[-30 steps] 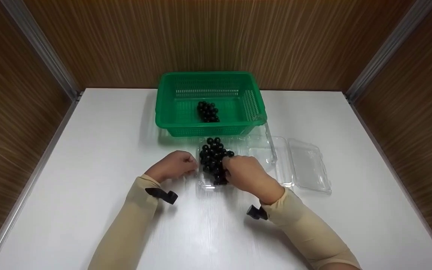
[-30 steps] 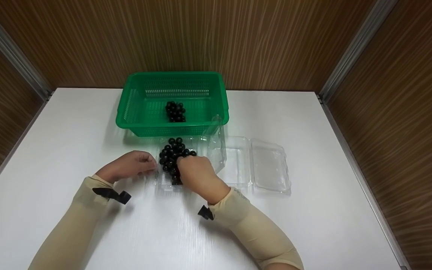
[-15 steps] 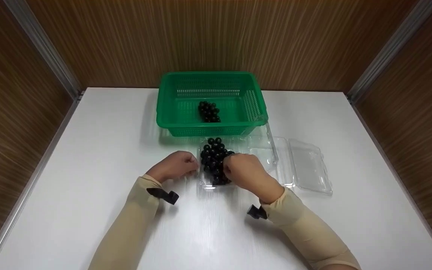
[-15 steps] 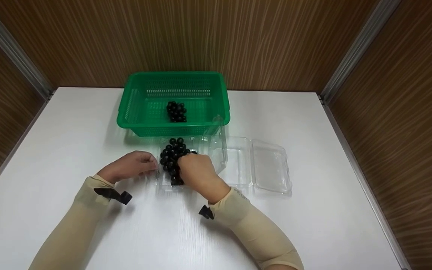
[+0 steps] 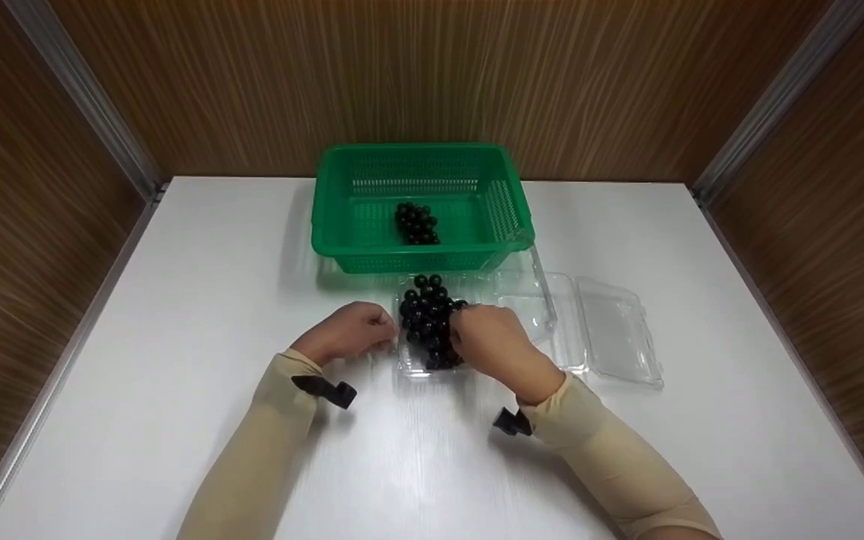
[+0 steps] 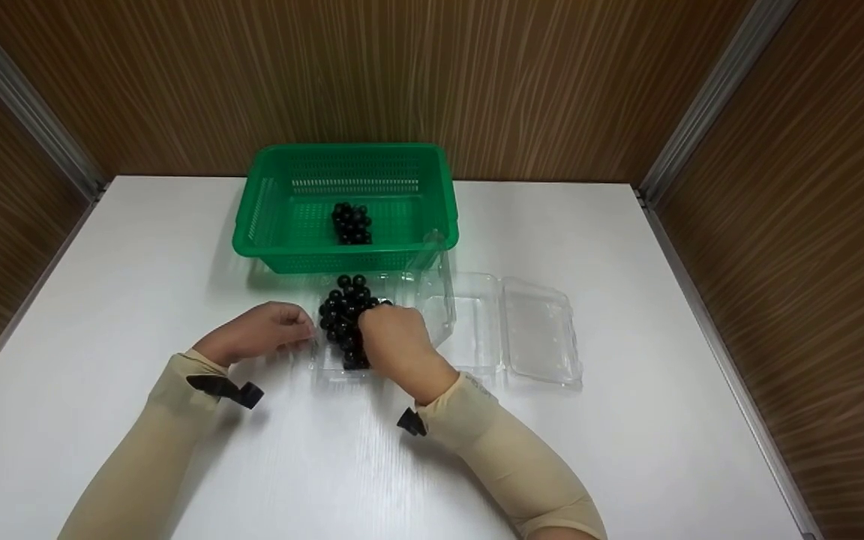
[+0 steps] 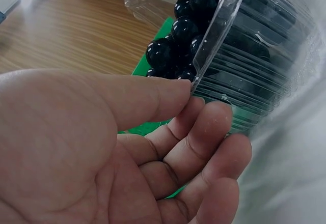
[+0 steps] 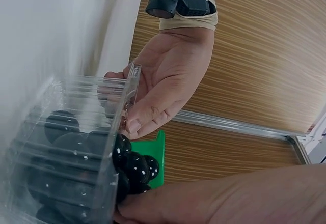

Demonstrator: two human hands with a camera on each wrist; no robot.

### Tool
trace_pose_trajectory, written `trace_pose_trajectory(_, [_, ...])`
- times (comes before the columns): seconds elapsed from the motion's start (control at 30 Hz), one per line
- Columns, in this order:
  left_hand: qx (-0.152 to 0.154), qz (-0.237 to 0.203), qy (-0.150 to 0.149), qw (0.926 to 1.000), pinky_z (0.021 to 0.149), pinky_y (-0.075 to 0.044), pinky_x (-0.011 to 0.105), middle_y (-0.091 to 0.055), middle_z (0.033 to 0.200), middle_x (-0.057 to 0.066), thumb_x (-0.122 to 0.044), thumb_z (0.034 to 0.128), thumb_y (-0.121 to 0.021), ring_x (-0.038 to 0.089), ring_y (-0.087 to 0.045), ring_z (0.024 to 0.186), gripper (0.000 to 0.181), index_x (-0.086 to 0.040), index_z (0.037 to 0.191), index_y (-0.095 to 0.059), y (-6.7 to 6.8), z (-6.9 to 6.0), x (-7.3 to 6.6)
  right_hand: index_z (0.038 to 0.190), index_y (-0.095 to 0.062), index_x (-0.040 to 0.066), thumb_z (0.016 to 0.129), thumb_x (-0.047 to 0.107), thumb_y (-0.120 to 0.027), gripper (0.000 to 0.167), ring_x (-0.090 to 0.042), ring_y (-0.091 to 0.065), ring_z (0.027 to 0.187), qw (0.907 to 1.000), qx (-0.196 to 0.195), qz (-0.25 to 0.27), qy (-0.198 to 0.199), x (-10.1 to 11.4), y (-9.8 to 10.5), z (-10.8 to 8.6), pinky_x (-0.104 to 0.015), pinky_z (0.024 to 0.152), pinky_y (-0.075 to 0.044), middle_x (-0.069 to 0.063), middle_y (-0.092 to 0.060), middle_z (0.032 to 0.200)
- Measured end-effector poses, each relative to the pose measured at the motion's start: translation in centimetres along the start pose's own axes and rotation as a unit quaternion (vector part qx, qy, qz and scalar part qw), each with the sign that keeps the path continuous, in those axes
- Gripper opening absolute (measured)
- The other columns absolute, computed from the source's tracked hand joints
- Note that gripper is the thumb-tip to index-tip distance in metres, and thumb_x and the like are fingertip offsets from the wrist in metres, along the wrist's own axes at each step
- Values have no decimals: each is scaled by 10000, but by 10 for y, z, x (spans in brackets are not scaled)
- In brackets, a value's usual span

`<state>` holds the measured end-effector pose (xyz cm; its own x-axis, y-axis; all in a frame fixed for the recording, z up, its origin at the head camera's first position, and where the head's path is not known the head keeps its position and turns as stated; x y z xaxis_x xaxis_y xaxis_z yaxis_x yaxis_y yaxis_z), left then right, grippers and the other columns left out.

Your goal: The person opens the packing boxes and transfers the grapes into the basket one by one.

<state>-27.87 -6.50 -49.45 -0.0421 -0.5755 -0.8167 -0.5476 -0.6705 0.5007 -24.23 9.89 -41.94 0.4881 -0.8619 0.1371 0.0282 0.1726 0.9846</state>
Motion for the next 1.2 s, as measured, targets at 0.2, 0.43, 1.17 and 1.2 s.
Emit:
trace_pose_trajectory(0.2, [-10,-18,-5,10000,615,-431,281,-686,882,73,-213,1032,-612,143,-549,721,209,-30,982,-700,1,0,0,652,-496,137,781,37,-710,269,-198,-455,526,9998,-139,121,66,-1,-1,1,-461,457,-428,9,-473,612])
trace_pose_trajectory(0.43, [-129,-48,-67,9999,653,-441,290,-675,900,49,-217,1035,-608,141,-546,756,209,-43,965,-700,2,0,3,644,-490,141,761,39,-688,252,-174,-434,531,9983,-496,141,287,1,2,3,-437,453,-418,10,-480,617])
trace_pose_trajectory(1.17, [-86,19,23,10000,635,-439,287,-661,874,28,-229,1024,-621,146,-547,725,203,-51,992,-714,2,0,2,775,-623,128,845,27,-633,123,-148,-481,653,9912,-352,1173,495,-6,23,4,-361,585,-454,37,-526,721])
trace_pose_trajectory(1.2, [-75,42,11,10000,633,-442,288,-664,874,29,-228,1024,-620,152,-555,724,202,-51,994,-714,1,0,2,786,-628,128,850,28,-633,119,-145,-489,666,9906,-342,1232,483,-7,24,3,-358,596,-457,38,-533,730])
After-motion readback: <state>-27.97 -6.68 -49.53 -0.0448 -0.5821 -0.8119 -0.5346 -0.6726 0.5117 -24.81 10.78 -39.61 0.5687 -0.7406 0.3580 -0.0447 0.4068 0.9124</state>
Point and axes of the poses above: each hand's wrist, its own z-axis towards the middle knuckle, its own y-axis out of the back of the hand, x = y × z, the point moved 9 cm from there along z, towards the middle knuckle
